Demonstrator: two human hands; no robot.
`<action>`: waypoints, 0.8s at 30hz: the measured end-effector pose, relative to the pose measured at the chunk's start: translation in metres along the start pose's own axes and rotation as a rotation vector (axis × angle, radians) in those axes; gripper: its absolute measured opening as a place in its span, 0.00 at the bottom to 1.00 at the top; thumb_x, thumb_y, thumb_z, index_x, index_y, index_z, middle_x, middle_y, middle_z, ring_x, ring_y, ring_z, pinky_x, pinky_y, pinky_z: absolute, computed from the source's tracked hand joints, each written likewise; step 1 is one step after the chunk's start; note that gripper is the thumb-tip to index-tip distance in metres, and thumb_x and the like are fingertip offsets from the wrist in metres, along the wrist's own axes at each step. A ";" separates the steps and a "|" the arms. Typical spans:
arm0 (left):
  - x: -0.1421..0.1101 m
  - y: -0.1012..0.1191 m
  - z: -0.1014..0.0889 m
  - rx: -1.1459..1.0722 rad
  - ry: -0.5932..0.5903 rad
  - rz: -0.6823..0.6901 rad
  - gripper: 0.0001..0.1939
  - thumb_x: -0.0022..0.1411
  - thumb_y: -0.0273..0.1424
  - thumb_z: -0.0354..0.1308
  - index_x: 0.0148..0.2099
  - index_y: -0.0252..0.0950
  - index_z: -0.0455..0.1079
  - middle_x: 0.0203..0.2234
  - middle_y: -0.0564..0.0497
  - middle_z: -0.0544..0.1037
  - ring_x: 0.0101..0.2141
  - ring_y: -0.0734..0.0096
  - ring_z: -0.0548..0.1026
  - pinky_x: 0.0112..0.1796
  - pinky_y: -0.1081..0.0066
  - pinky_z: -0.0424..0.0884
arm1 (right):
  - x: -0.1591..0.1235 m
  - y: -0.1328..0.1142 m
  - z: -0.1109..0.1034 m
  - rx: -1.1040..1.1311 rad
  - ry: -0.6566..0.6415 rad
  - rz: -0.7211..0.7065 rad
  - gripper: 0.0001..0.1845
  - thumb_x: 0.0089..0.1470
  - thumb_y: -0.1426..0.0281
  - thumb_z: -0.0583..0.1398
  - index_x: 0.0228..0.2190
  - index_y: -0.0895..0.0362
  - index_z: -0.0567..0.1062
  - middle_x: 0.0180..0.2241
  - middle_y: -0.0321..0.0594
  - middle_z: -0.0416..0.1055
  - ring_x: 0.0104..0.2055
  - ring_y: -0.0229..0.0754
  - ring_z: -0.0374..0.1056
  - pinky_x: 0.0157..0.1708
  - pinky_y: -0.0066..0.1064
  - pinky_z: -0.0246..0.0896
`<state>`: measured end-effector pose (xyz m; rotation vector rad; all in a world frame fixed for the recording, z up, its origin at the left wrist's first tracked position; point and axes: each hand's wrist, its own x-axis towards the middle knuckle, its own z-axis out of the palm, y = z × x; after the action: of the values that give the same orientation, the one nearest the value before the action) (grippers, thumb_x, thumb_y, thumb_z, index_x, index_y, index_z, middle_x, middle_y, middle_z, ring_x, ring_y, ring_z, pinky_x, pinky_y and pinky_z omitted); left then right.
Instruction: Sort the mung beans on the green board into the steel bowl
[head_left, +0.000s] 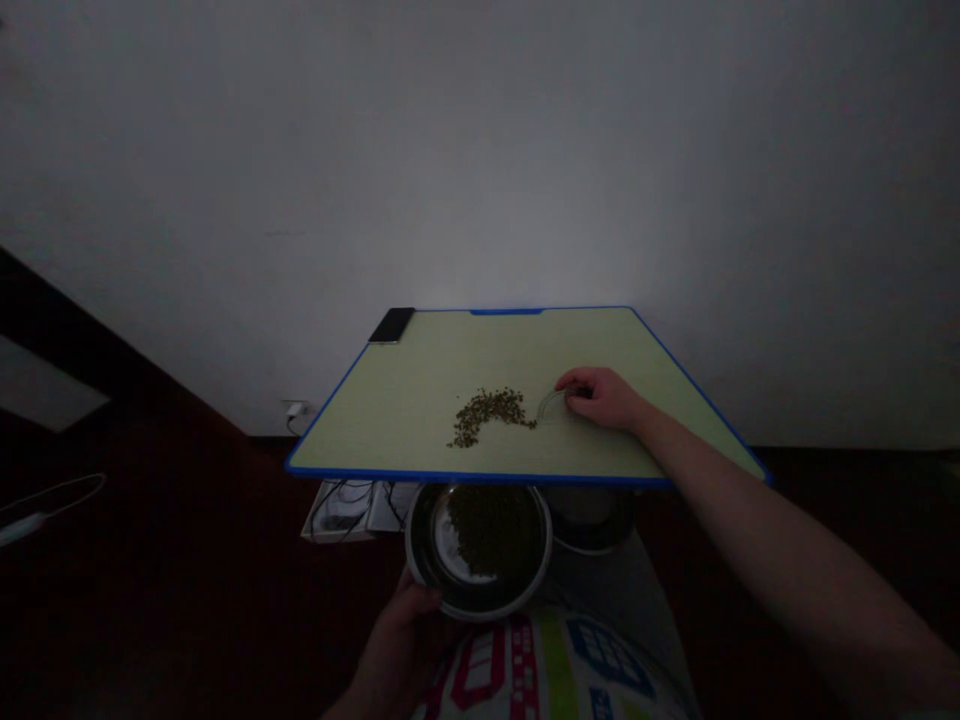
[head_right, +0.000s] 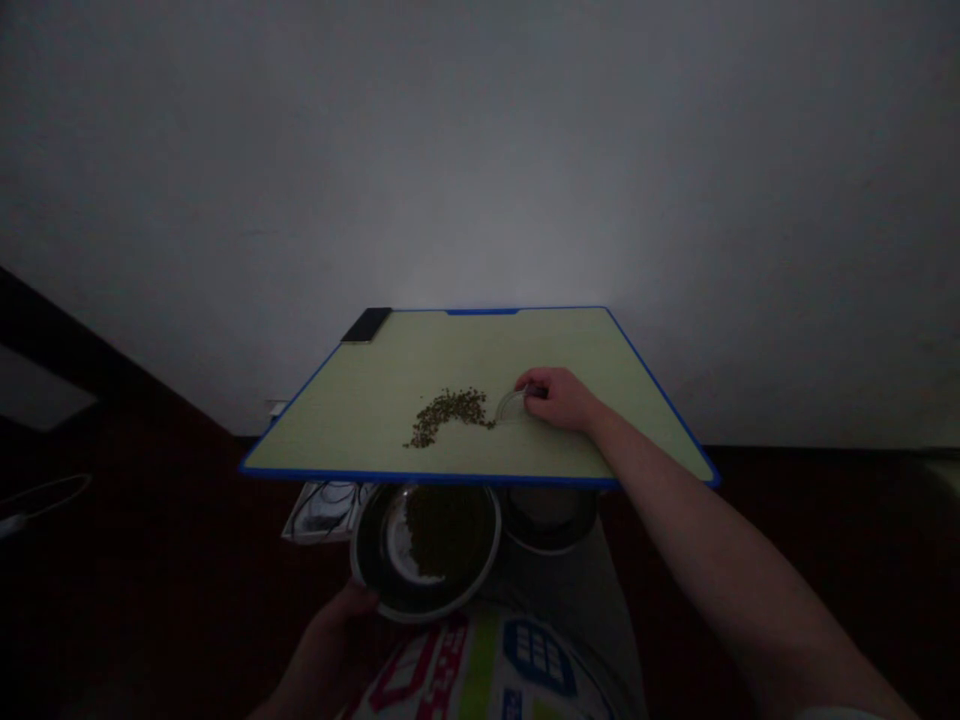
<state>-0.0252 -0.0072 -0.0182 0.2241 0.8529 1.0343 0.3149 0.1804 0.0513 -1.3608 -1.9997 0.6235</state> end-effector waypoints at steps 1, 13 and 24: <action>0.000 0.000 0.000 -0.002 -0.011 -0.001 0.36 0.47 0.18 0.58 0.60 0.43 0.67 0.39 0.50 0.85 0.43 0.54 0.81 0.51 0.52 0.73 | 0.000 0.000 0.000 -0.017 0.012 0.002 0.15 0.42 0.70 0.58 0.35 0.57 0.78 0.20 0.32 0.68 0.23 0.36 0.62 0.26 0.28 0.58; 0.000 0.000 -0.001 -0.011 -0.011 -0.006 0.35 0.48 0.18 0.59 0.59 0.43 0.68 0.38 0.50 0.85 0.45 0.53 0.80 0.51 0.52 0.73 | 0.002 -0.003 0.003 -0.022 -0.001 0.006 0.16 0.45 0.68 0.58 0.38 0.59 0.77 0.22 0.34 0.69 0.24 0.37 0.63 0.28 0.30 0.59; 0.000 0.000 -0.001 -0.017 0.003 -0.007 0.35 0.46 0.18 0.58 0.58 0.43 0.70 0.36 0.51 0.85 0.44 0.52 0.81 0.52 0.50 0.72 | 0.001 -0.005 0.001 0.048 -0.032 0.002 0.14 0.41 0.69 0.58 0.34 0.58 0.76 0.22 0.34 0.69 0.24 0.38 0.64 0.28 0.30 0.59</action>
<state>-0.0255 -0.0072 -0.0188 0.2053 0.8467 1.0355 0.3107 0.1791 0.0546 -1.3323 -1.9963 0.6936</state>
